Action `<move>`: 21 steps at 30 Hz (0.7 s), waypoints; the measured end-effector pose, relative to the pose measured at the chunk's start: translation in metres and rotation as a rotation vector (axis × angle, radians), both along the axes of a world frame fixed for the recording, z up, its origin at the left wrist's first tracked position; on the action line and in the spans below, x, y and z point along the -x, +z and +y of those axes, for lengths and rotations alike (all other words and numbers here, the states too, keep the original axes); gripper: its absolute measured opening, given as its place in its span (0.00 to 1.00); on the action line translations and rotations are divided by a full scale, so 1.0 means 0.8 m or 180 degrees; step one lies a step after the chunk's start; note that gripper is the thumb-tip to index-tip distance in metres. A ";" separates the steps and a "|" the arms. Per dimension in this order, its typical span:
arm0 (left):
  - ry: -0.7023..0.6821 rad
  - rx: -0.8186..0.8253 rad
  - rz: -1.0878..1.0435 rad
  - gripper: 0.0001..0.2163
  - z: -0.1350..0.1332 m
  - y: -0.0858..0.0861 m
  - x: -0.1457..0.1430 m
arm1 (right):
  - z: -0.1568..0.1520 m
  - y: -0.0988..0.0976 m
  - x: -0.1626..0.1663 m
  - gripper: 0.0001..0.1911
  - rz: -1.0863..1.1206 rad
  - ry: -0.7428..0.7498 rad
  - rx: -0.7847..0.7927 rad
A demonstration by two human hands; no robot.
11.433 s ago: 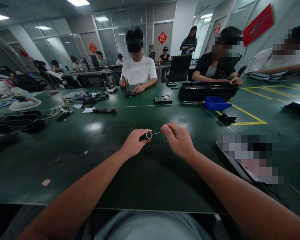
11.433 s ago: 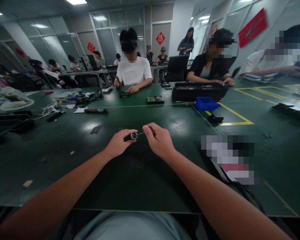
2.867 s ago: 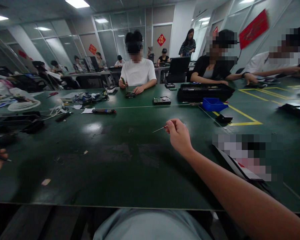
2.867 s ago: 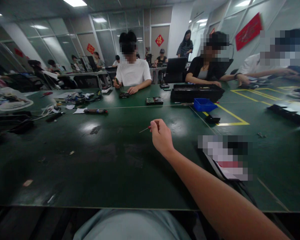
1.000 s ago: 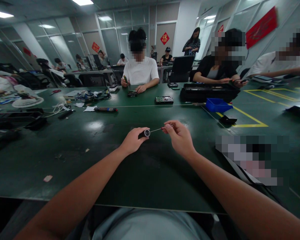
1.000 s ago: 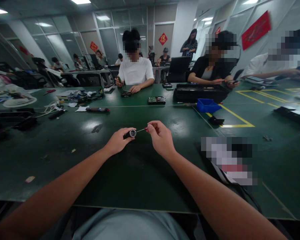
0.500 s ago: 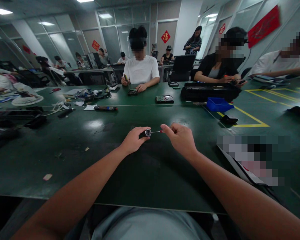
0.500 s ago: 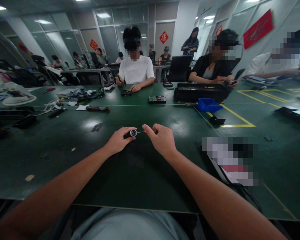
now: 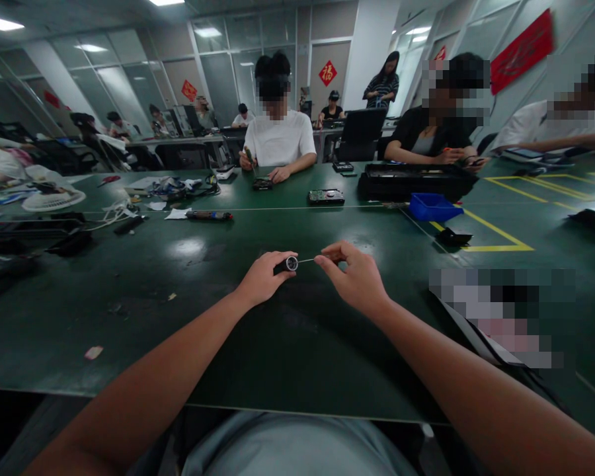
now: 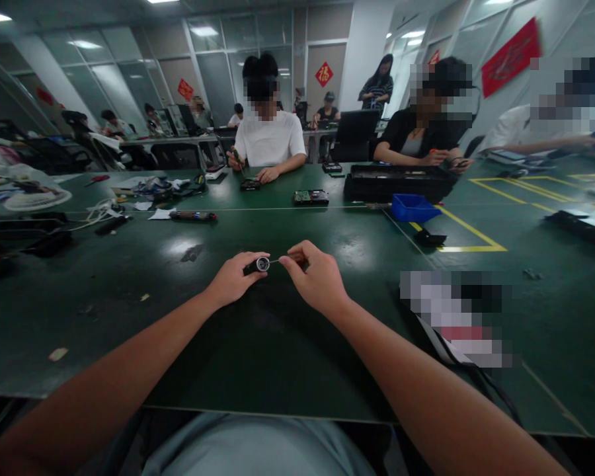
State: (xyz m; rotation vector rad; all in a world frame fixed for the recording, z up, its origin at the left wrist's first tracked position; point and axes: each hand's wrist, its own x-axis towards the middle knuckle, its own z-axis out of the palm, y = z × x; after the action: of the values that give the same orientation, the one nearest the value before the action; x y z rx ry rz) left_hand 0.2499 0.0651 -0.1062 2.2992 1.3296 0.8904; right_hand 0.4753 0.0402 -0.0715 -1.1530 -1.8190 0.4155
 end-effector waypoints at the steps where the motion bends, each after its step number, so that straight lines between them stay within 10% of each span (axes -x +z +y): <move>1: 0.0003 0.0002 0.0006 0.19 0.000 0.000 -0.001 | 0.000 0.000 0.000 0.06 0.0037 0.0097 -0.0027; 21: -0.0030 0.0049 0.0013 0.19 -0.001 0.000 -0.002 | -0.007 0.007 0.003 0.12 -0.0423 0.0235 -0.0032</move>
State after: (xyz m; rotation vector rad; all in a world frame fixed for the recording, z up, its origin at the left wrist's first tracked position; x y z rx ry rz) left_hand 0.2516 0.0642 -0.1064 2.2949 1.3217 0.8698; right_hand 0.4729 0.0345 -0.0657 -1.1322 -1.9814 0.3796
